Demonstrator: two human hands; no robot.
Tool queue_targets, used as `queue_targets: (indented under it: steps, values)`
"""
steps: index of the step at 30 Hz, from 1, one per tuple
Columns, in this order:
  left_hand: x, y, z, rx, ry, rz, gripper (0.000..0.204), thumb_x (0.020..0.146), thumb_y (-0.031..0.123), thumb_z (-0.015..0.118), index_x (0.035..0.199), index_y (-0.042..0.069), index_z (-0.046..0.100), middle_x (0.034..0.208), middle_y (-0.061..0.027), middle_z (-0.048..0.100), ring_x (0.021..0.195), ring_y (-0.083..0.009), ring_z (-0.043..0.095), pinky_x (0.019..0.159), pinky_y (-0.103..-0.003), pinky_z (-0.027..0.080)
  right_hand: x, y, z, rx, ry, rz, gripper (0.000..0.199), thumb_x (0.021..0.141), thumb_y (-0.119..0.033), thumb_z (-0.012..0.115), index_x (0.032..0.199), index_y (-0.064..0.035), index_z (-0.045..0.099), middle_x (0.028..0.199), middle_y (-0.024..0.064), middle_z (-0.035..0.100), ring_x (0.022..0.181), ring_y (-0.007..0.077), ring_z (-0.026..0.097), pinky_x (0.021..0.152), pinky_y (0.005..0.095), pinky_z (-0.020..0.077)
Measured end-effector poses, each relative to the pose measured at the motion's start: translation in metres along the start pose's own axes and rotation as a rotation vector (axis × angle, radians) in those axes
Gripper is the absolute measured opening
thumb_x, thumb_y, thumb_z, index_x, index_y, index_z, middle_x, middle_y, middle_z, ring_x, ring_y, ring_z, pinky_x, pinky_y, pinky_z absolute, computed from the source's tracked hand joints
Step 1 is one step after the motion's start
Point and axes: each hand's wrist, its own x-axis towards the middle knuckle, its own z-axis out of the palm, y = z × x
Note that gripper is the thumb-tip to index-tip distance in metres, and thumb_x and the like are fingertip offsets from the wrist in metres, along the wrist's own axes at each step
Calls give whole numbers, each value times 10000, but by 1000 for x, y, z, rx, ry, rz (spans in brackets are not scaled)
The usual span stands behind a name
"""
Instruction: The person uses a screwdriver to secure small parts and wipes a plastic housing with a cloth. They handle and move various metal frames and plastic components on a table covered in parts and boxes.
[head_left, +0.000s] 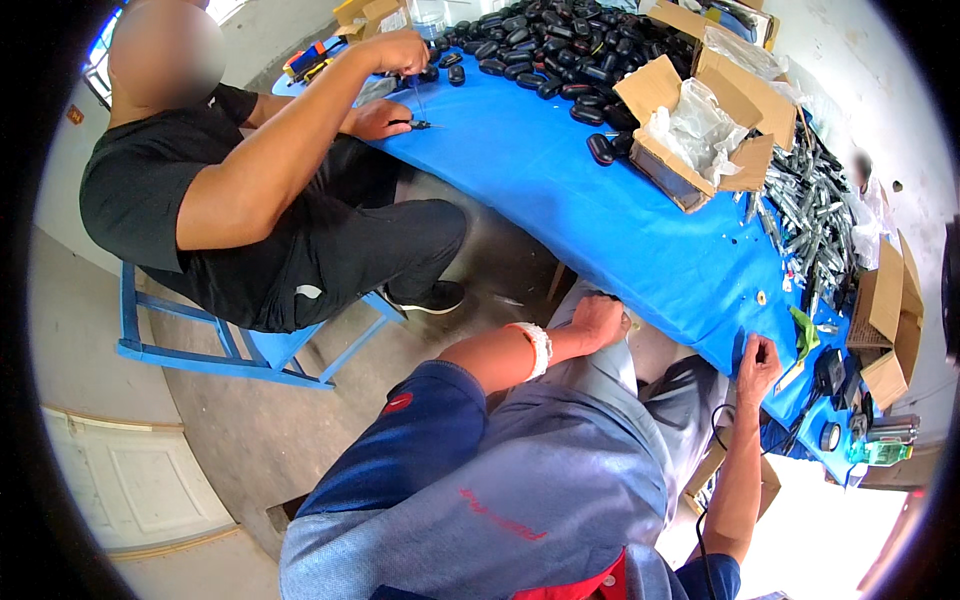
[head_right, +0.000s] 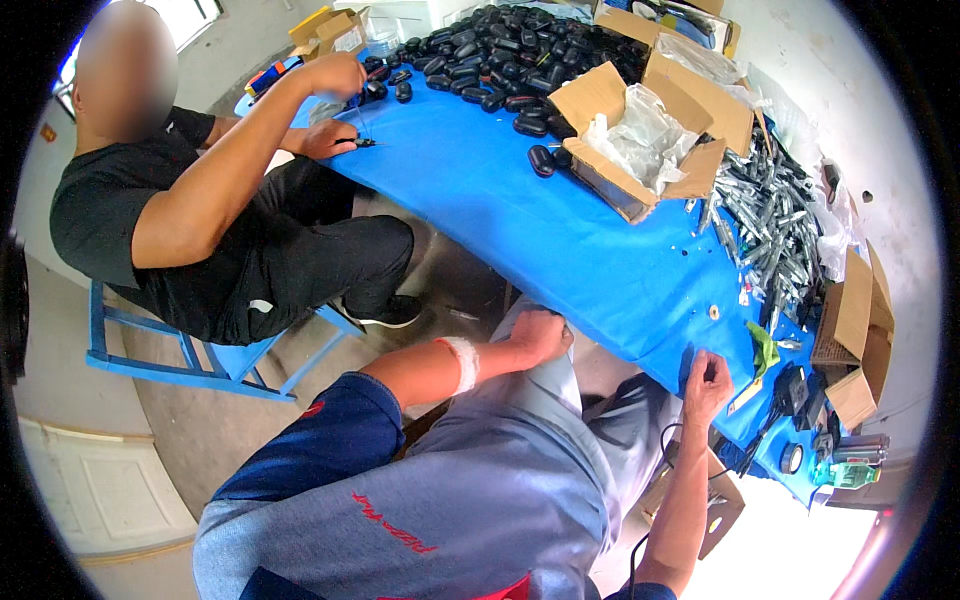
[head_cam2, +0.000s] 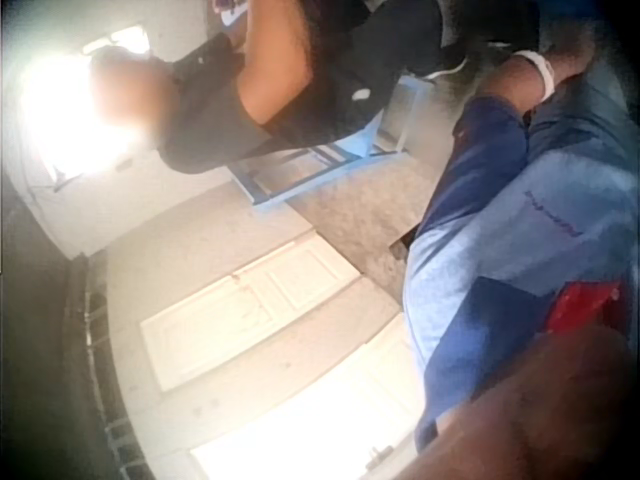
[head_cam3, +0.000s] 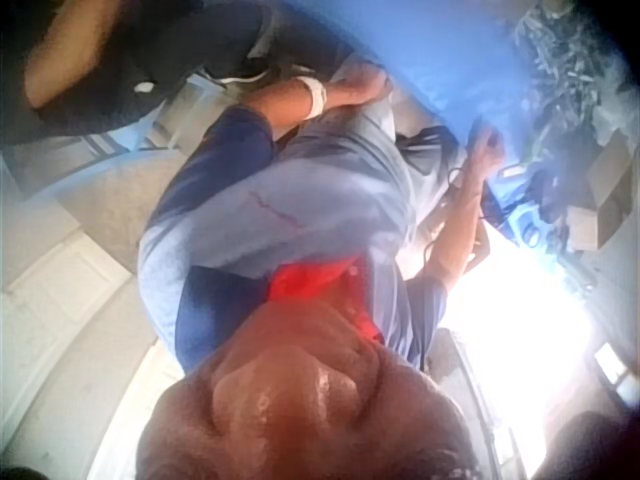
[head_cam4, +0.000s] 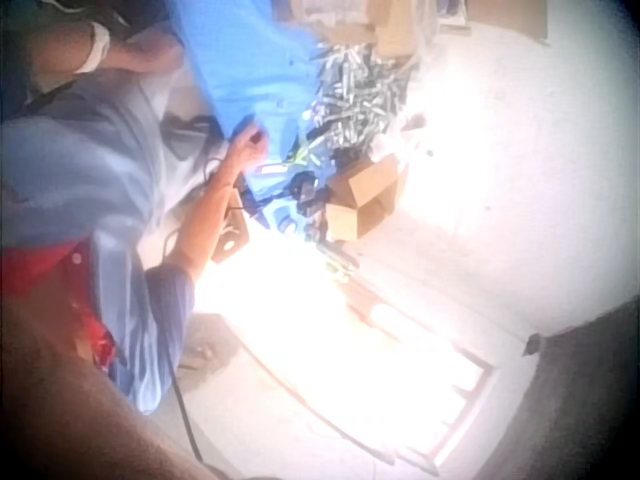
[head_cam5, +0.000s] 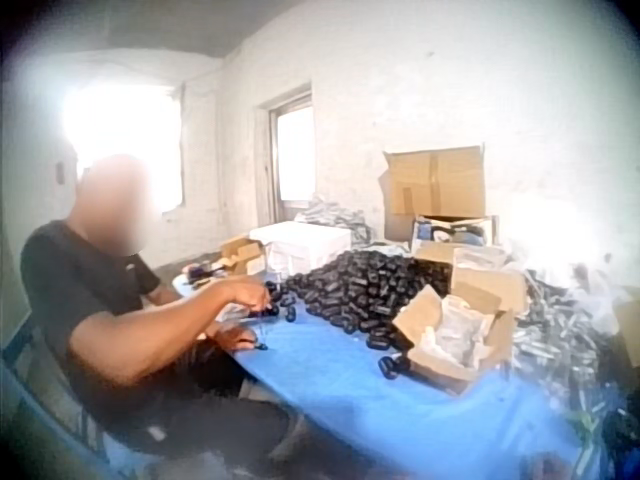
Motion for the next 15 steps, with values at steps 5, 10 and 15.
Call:
queue_targets:
  steps: [5,10,15]
  values:
    - [-1,2,-4,-10,-8,-1,290,765,265,573,683,10,685,768,-222,669,726,-351,672,692,-451,526,0,5,0,6,-14,33,258,882,-217,643,786,22,635,596,22,540,563,82,457,527,266,388]
    - [-2,4,-8,-8,-14,-7,287,768,261,570,686,12,686,773,-217,671,734,-352,671,697,-450,525,0,3,-1,-21,-18,17,253,881,-214,643,793,22,637,604,29,551,571,84,466,537,267,397]
    - [-2,5,-7,3,-12,-2,292,768,264,565,689,10,687,773,-217,671,741,-350,672,705,-450,528,0,2,-2,-12,-18,10,251,880,-215,643,798,23,640,616,37,567,576,90,477,548,270,407]
